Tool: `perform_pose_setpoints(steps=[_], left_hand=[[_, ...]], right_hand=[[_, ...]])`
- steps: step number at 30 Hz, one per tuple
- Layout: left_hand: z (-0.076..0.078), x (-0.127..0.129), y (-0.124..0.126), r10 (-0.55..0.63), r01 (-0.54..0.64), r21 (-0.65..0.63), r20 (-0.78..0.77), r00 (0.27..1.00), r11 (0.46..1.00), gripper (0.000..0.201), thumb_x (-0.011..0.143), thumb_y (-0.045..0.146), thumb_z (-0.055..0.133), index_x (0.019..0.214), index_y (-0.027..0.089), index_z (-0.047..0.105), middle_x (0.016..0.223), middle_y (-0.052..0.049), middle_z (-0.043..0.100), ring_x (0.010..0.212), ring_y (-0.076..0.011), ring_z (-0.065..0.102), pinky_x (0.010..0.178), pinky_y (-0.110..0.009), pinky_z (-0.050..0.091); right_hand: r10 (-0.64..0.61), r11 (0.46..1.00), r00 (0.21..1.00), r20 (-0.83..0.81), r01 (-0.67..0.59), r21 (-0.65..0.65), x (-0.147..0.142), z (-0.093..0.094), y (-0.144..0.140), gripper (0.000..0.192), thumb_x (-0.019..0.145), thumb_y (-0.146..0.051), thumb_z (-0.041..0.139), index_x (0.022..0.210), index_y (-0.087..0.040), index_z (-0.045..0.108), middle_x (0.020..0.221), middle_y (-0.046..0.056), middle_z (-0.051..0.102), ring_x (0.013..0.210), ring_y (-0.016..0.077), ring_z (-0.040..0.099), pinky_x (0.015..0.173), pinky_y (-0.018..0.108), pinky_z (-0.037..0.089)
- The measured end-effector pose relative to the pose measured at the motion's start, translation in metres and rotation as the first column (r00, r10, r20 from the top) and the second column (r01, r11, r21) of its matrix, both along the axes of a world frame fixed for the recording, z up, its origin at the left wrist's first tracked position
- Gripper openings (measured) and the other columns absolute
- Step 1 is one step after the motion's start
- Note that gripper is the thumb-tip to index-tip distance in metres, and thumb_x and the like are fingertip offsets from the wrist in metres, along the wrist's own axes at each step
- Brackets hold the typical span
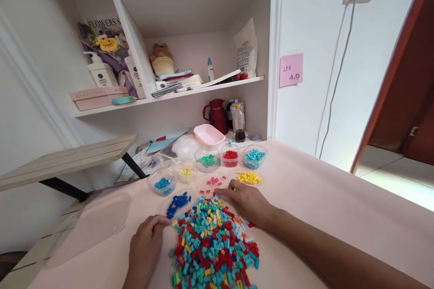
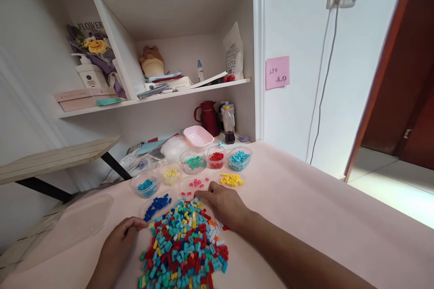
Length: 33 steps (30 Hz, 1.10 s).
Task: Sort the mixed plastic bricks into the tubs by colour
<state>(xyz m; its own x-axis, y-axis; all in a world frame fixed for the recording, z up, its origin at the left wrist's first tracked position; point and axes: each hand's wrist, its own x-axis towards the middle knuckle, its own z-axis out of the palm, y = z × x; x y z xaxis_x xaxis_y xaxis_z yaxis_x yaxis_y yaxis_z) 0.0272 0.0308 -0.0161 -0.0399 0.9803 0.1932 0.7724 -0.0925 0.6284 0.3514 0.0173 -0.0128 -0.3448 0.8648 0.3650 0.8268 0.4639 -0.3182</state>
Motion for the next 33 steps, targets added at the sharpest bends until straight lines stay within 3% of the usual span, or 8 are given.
perform_pose_setpoints(steps=[4,9,13,16,20,24,29,33], left_hand=[[0.003,0.003,-0.002,0.01,-0.01,0.009,-0.011,1.0,1.0,0.028,0.078,0.029,0.041,0.075,0.026,0.069,0.093,0.0,0.074,0.096,-0.0213,0.064,0.084,-0.031,0.047],[-0.002,0.0,0.0,0.006,-0.006,0.02,-0.012,1.0,1.0,0.029,0.078,0.03,0.041,0.077,0.026,0.07,0.094,0.0,0.074,0.096,-0.0209,0.065,0.084,-0.031,0.048],[-0.004,-0.002,0.003,-0.016,0.016,0.023,-0.004,1.0,1.0,0.03,0.08,0.031,0.04,0.077,0.026,0.069,0.094,0.0,0.074,0.096,-0.0205,0.065,0.085,-0.03,0.047],[-0.002,-0.001,0.002,0.002,-0.001,0.02,-0.012,1.0,1.0,0.028,0.079,0.03,0.041,0.076,0.026,0.069,0.095,0.0,0.074,0.096,-0.0211,0.065,0.084,-0.031,0.047],[-0.001,-0.001,0.001,-0.001,0.002,0.022,-0.016,1.0,1.0,0.029,0.079,0.032,0.04,0.076,0.026,0.069,0.094,0.0,0.074,0.096,-0.021,0.065,0.084,-0.031,0.048],[-0.001,-0.001,0.001,0.007,-0.007,0.015,-0.022,1.0,1.0,0.029,0.079,0.032,0.04,0.076,0.026,0.069,0.095,0.0,0.074,0.096,-0.0212,0.065,0.085,-0.031,0.048],[0.0,-0.001,0.002,-0.006,0.006,-0.013,-0.014,1.0,1.0,0.03,0.078,0.031,0.039,0.078,0.026,0.068,0.096,0.0,0.073,0.099,-0.0216,0.064,0.087,-0.032,0.047],[-0.001,-0.002,0.004,-0.011,0.011,-0.018,-0.008,1.0,1.0,0.029,0.077,0.032,0.04,0.076,0.026,0.068,0.096,-0.001,0.073,0.098,-0.0222,0.064,0.088,-0.033,0.047]], right_hand=[[-0.056,0.998,0.998,0.039,0.056,0.0,-0.001,-0.003,0.004,0.044,0.088,-0.022,0.052,0.13,-0.036,0.057,0.101,0.006,0.059,0.081,0.018,0.058,0.068,0.025,0.043],[-0.04,0.999,0.999,0.015,0.04,-0.02,-0.003,-0.001,0.005,0.033,0.087,-0.026,0.055,0.118,-0.034,0.066,0.099,0.005,0.06,0.082,0.0192,0.058,0.068,0.026,0.044],[-0.032,0.999,0.989,-0.141,0.029,-0.025,0.002,-0.003,0.005,0.031,0.092,-0.021,0.046,0.108,-0.03,0.07,0.101,0.005,0.061,0.087,0.0187,0.061,0.076,0.029,0.048],[-0.041,0.999,0.967,-0.252,0.04,-0.007,0.007,-0.006,0.005,0.037,0.093,-0.018,0.042,0.118,-0.03,0.066,0.103,0.006,0.061,0.092,0.0186,0.061,0.08,0.029,0.05],[-0.063,0.998,0.989,-0.134,0.062,-0.013,0.004,-0.007,0.004,0.041,0.091,-0.021,0.047,0.128,-0.034,0.059,0.1,0.006,0.06,0.087,0.0188,0.062,0.076,0.029,0.049],[-0.084,0.996,0.996,-0.013,0.084,-0.022,-0.003,-0.005,0.004,0.041,0.087,-0.018,0.052,0.122,-0.036,0.063,0.1,0.005,0.06,0.085,0.0188,0.061,0.072,0.027,0.047],[-0.107,0.994,0.962,-0.25,0.098,-0.05,0.001,-0.002,0.003,0.029,0.088,-0.011,0.043,0.093,-0.022,0.07,0.098,0.006,0.062,0.088,0.0177,0.061,0.078,0.028,0.048],[-0.107,0.992,0.921,-0.375,0.074,-0.1,0.01,0.006,-0.004,0.032,0.086,-0.011,0.044,0.104,-0.021,0.068,0.102,0.007,0.064,0.093,0.0181,0.061,0.084,0.03,0.048]])
